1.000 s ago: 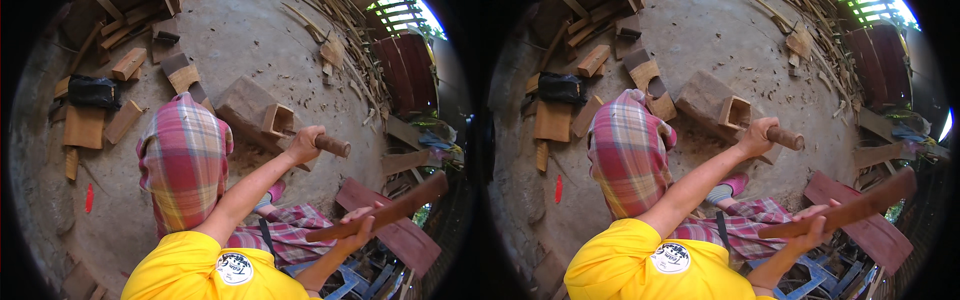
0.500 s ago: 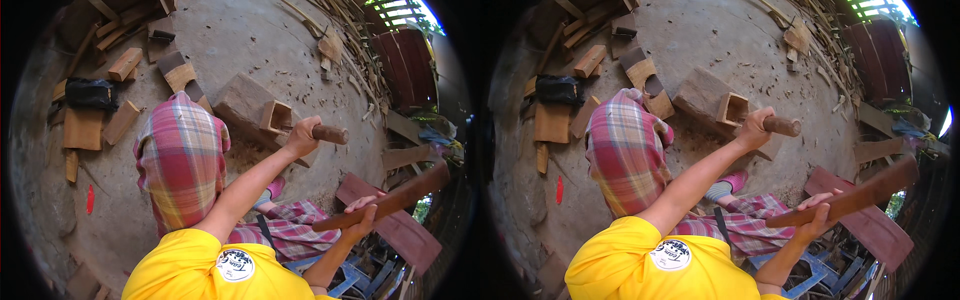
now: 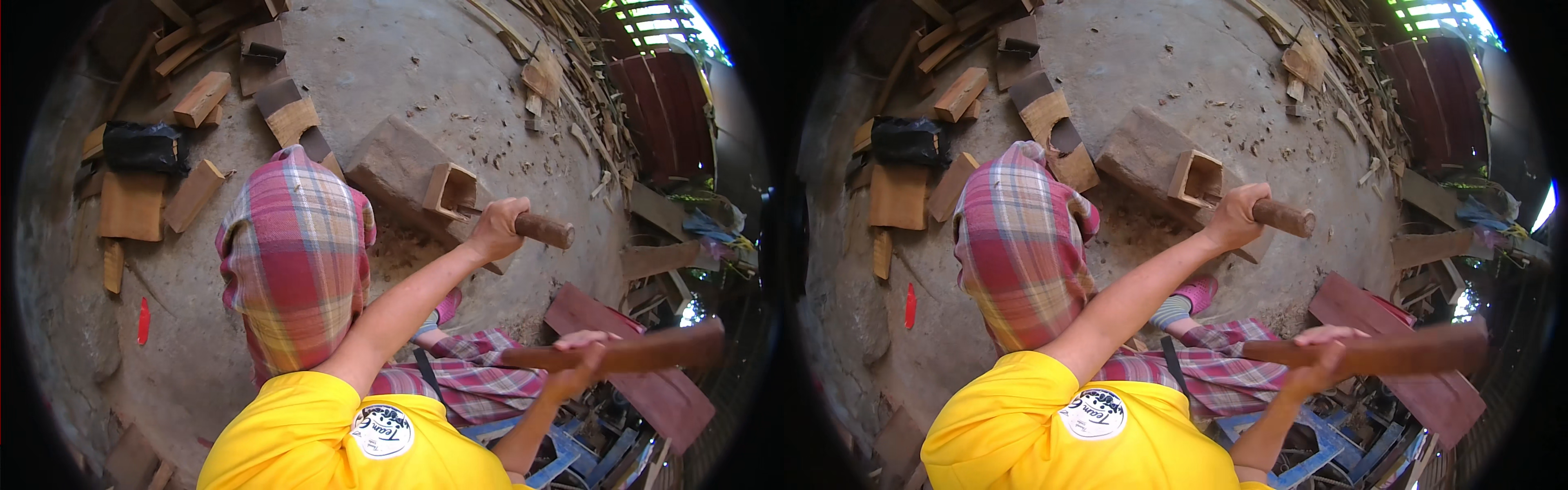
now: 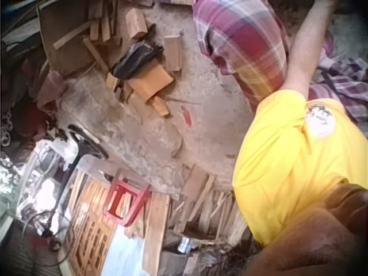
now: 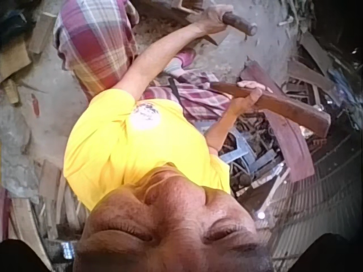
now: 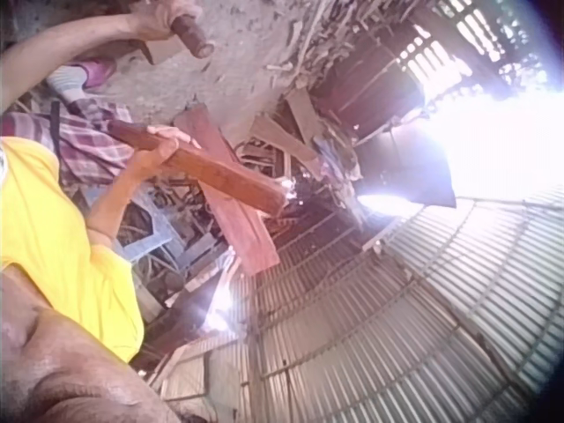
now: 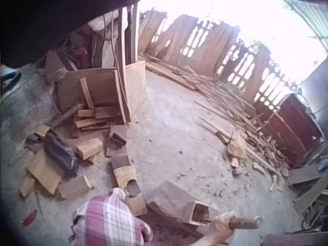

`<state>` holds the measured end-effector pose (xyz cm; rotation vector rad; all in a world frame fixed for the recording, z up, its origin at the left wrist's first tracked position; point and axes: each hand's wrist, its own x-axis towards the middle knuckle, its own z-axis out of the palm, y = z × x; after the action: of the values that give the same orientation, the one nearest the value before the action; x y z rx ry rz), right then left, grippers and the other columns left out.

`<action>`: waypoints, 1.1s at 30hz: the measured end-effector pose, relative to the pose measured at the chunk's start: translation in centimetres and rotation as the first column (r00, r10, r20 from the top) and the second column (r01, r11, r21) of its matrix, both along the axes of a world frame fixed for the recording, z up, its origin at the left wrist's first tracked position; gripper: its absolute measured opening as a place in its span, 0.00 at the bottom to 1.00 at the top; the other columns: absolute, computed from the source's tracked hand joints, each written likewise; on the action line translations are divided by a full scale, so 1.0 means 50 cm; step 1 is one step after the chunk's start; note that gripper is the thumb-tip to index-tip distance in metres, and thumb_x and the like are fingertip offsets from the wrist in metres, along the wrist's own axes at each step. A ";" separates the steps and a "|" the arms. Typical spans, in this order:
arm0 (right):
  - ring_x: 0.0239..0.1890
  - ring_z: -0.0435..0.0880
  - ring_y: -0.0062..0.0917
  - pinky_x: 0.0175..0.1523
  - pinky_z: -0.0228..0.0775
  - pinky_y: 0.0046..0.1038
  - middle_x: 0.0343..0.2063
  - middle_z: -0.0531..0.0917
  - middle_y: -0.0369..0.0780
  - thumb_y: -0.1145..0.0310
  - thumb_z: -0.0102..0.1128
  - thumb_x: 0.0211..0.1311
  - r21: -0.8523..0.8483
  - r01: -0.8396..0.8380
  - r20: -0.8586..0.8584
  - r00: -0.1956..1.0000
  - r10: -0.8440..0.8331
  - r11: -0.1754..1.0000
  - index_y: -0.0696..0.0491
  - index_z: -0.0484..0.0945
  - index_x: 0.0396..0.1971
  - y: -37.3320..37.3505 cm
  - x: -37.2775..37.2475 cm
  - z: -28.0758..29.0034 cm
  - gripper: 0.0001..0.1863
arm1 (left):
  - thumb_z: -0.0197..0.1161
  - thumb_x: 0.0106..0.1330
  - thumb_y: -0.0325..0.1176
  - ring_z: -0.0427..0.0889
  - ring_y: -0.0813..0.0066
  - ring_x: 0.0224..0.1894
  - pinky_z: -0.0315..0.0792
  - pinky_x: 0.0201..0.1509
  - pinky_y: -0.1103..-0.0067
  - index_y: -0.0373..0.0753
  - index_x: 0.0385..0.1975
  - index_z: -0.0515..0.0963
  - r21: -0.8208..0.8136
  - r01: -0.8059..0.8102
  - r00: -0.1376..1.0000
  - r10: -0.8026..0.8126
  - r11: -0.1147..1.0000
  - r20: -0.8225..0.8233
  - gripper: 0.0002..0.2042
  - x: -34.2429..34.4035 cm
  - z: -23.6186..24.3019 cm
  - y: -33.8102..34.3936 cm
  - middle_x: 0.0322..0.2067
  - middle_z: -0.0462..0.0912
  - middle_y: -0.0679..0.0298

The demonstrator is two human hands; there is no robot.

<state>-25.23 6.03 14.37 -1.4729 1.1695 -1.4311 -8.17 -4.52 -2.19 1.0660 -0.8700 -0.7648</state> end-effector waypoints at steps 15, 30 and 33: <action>0.24 0.77 0.20 0.29 0.71 0.22 0.29 0.76 0.37 0.73 0.65 0.57 0.355 0.124 -0.449 0.892 0.052 0.926 0.58 0.57 0.64 0.019 0.053 -0.049 0.36 | 0.59 0.51 0.20 0.76 0.45 0.33 0.68 0.33 0.66 0.37 0.29 0.70 -0.020 0.005 0.999 -0.004 1.000 0.045 0.08 0.004 -0.009 -0.002 0.26 0.75 0.50; 0.21 0.75 0.20 0.24 0.70 0.23 0.27 0.74 0.37 0.72 0.66 0.59 0.580 0.132 -0.357 0.928 0.105 0.804 0.57 0.60 0.59 0.024 0.036 -0.032 0.31 | 0.59 0.52 0.20 0.76 0.45 0.32 0.68 0.33 0.65 0.37 0.29 0.69 0.006 -0.023 1.000 0.023 1.000 0.003 0.07 0.002 -0.017 -0.003 0.26 0.75 0.50; 0.20 0.74 0.20 0.23 0.69 0.22 0.25 0.73 0.38 0.69 0.66 0.60 0.204 0.017 -0.082 0.997 0.000 0.979 0.57 0.61 0.58 0.015 0.016 0.018 0.30 | 0.59 0.52 0.21 0.77 0.44 0.33 0.69 0.33 0.65 0.37 0.28 0.70 -0.018 -0.008 1.000 0.009 1.000 0.024 0.07 -0.002 -0.018 -0.002 0.26 0.75 0.49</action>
<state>-24.42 6.77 15.26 -1.3938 1.3333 -1.2256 -8.29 -4.62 -3.07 1.0637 -0.8908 -0.7371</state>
